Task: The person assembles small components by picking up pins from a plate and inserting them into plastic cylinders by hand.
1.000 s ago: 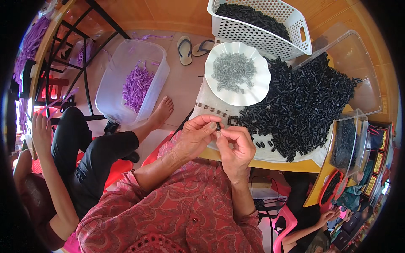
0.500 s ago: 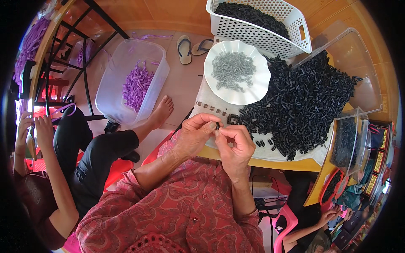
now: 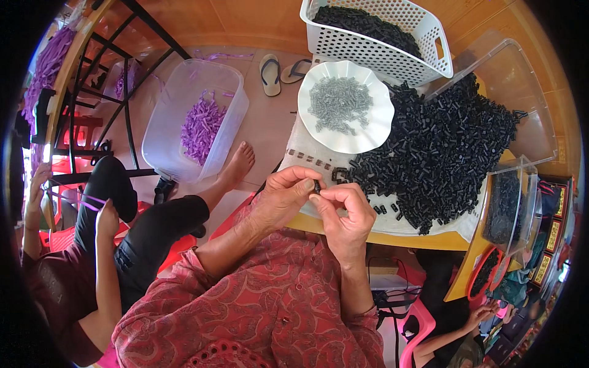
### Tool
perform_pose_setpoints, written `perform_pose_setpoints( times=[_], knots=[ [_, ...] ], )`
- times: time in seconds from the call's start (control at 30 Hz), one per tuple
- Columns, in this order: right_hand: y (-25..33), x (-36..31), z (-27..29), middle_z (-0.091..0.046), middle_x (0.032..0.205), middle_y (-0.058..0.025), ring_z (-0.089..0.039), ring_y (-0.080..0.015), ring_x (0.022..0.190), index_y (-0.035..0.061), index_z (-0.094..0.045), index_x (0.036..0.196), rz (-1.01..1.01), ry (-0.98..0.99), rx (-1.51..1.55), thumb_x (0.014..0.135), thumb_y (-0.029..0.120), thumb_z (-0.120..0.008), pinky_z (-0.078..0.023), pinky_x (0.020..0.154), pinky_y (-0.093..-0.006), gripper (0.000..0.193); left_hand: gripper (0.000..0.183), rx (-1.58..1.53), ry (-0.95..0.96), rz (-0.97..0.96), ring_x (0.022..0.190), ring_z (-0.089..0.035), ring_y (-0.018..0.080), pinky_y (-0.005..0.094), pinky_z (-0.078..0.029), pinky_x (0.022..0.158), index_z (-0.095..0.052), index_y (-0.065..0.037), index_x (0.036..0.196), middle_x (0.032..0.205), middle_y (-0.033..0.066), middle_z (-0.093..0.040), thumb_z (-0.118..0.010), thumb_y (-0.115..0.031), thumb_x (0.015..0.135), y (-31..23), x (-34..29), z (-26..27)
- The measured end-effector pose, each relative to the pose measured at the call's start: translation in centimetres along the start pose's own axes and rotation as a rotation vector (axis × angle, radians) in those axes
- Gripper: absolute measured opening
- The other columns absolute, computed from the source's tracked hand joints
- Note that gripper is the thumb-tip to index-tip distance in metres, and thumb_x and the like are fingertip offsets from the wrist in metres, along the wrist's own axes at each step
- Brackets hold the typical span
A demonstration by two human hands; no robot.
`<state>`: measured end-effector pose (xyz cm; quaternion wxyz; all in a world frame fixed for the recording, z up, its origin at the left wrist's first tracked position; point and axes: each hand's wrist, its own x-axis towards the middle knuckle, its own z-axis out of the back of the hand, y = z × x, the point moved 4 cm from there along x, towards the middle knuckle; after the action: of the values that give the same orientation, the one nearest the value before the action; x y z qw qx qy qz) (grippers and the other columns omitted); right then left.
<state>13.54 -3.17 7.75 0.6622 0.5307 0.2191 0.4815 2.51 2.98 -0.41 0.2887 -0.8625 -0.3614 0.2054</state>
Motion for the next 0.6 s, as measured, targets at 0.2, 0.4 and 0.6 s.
perform_pose_setpoints(
  times=[0.2, 0.4, 0.6],
  knots=[
    [0.8, 0.1, 0.3, -0.062, 0.091, -0.0082, -0.06, -0.0116, 0.068, 0.0008, -0.063, 0.092, 0.031, 0.004, -0.015, 0.071, -0.005, -0.077, -0.05, 0.059, -0.0237, 0.026, 0.02, -0.245, 0.139, 0.031, 0.096, -0.06, 0.0148, 0.0302, -0.048, 0.087, -0.061, 0.0, 0.113, 0.102, 0.0068, -0.065, -0.056, -0.006, 0.095, -0.3, 0.0, -0.7],
    [1.3, 0.3, 0.3, -0.063, 0.096, -0.0091, -0.06, -0.0149, 0.077, 0.001, -0.065, 0.102, 0.134, 0.044, -0.086, 0.07, -0.001, -0.079, -0.051, 0.068, -0.027, 0.035, 0.037, -0.29, 0.162, 0.105, 0.098, -0.06, 0.0148, 0.0289, -0.049, 0.086, -0.052, -0.002, 0.129, 0.104, 0.0049, -0.065, -0.059, -0.006, 0.093, -1.1, 0.0, -1.6],
    [1.7, 0.5, 0.1, -0.066, 0.097, -0.0087, -0.058, -0.0161, 0.079, 0.0005, -0.066, 0.104, 0.172, 0.097, -0.129, 0.071, 0.002, -0.079, -0.05, 0.07, -0.0273, 0.035, 0.036, -0.248, 0.172, 0.074, 0.098, -0.061, 0.0159, 0.0285, -0.051, 0.085, -0.051, 0.001, 0.129, 0.107, 0.0085, -0.063, -0.056, -0.003, 0.094, -0.8, -0.1, -1.4]
  ],
)
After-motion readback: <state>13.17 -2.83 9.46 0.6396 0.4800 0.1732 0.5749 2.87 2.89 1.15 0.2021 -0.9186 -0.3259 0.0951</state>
